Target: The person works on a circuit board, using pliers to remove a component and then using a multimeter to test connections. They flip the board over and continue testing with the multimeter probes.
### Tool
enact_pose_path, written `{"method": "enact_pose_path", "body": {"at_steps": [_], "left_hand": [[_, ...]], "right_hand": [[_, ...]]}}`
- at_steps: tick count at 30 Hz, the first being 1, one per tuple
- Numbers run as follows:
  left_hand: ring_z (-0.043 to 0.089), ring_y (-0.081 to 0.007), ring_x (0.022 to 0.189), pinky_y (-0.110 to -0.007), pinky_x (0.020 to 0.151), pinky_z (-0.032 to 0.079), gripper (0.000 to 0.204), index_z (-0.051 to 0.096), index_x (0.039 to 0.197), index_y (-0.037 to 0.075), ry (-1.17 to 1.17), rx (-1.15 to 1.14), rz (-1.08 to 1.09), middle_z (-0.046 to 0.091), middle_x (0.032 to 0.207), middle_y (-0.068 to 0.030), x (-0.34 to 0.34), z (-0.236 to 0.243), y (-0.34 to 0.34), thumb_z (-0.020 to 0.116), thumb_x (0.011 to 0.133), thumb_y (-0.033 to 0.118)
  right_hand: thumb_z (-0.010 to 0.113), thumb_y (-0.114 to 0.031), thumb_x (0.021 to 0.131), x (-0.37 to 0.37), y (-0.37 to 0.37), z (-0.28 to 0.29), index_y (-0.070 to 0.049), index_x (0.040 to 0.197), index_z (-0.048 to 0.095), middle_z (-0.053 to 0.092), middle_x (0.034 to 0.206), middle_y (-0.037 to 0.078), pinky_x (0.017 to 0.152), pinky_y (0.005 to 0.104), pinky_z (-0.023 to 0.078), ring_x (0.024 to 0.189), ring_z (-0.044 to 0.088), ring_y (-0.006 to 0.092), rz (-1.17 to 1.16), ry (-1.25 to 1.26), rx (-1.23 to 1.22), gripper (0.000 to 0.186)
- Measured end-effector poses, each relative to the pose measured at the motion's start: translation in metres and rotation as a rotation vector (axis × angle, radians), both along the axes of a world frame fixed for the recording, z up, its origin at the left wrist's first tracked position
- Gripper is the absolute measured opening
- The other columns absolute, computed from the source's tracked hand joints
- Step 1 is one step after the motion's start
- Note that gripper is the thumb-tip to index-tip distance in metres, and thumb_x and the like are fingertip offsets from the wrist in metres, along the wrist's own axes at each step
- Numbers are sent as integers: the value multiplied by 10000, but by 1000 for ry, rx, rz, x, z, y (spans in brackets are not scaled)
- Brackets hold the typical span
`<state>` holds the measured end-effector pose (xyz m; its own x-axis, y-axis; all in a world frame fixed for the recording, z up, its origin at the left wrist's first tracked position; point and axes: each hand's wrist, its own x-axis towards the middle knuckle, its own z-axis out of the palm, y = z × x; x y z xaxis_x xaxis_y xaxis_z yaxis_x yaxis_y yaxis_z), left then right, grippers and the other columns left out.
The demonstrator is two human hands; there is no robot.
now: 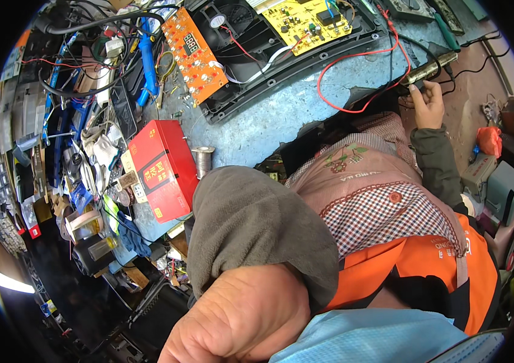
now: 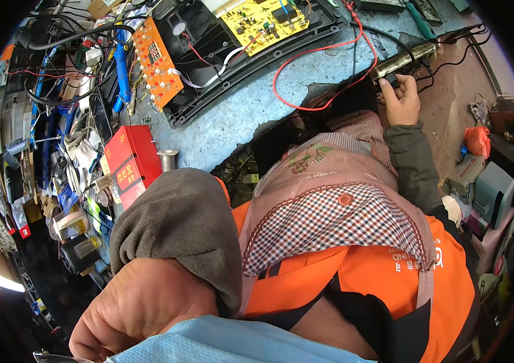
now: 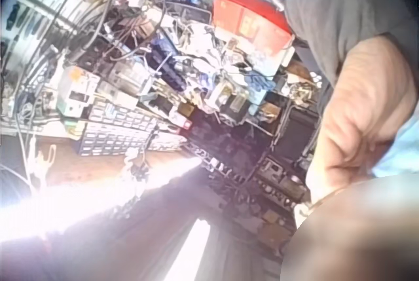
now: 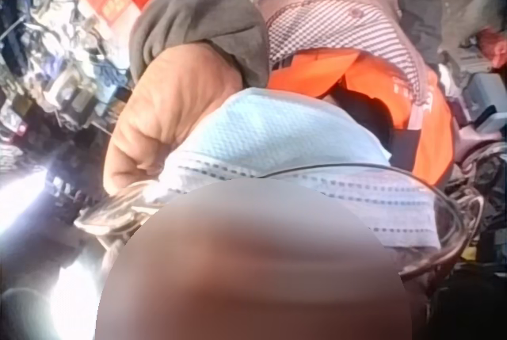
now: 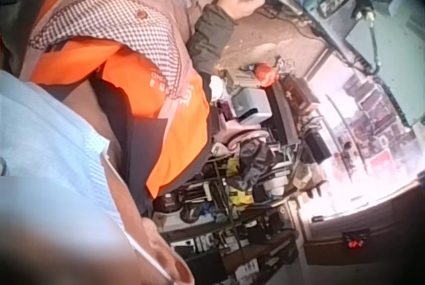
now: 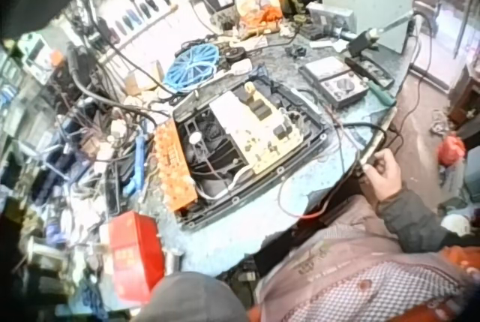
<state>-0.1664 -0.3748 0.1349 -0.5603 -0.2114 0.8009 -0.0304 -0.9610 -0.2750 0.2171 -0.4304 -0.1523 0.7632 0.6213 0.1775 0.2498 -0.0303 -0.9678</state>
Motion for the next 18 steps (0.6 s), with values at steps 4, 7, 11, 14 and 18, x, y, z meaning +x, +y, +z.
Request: {"method": "enact_pose_path", "body": {"at_steps": [4, 7, 11, 14, 18], "left_hand": [[657, -184, 1121, -394, 1044, 495, 270, 735, 1320, 99, 1, -1, -3, 751, 1261, -41, 0, 0, 2, 703, 1090, 237], [657, -182, 1115, -390, 1040, 495, 267, 736, 1314, 98, 0, 3, -6, 752, 1255, -36, 0, 1, 4, 704, 1088, 237], [657, -179, 1107, -385, 1033, 496, 264, 739, 1308, 96, 1, 9, 0, 753, 1247, -29, -1, 2, 5, 706, 1087, 237], [657, -176, 1101, -381, 1029, 497, 262, 740, 1303, 94, 8, 8, 2, 754, 1241, -24, -1, 3, 7, 708, 1085, 237], [657, -173, 1094, -377, 1023, 498, 259, 743, 1296, 93, 29, 4, 17, 755, 1233, -18, 2, 5, 7, 710, 1084, 237]], "right_hand": [[794, -107, 1040, -1, 1, 2, 32, 1241, 571, 721, 990, 79, 678, 267, 574, 775, 676, 97, 4, 8, 6, 331], [795, -109, 1040, -1, 1, 2, 35, 1242, 570, 721, 1000, 82, 681, 268, 577, 782, 681, 99, 6, -5, 1, 335], [790, -112, 1044, -1, 1, 2, 39, 1245, 570, 721, 1017, 89, 690, 269, 581, 794, 684, 101, 17, -22, 0, 334], [787, -118, 1049, -1, 0, 2, 40, 1247, 570, 722, 1024, 93, 697, 269, 583, 801, 687, 102, 20, -25, -4, 333], [785, -125, 1052, -3, 0, 4, 39, 1247, 570, 722, 1026, 95, 699, 271, 585, 803, 689, 102, 13, -10, 1, 333]]}}
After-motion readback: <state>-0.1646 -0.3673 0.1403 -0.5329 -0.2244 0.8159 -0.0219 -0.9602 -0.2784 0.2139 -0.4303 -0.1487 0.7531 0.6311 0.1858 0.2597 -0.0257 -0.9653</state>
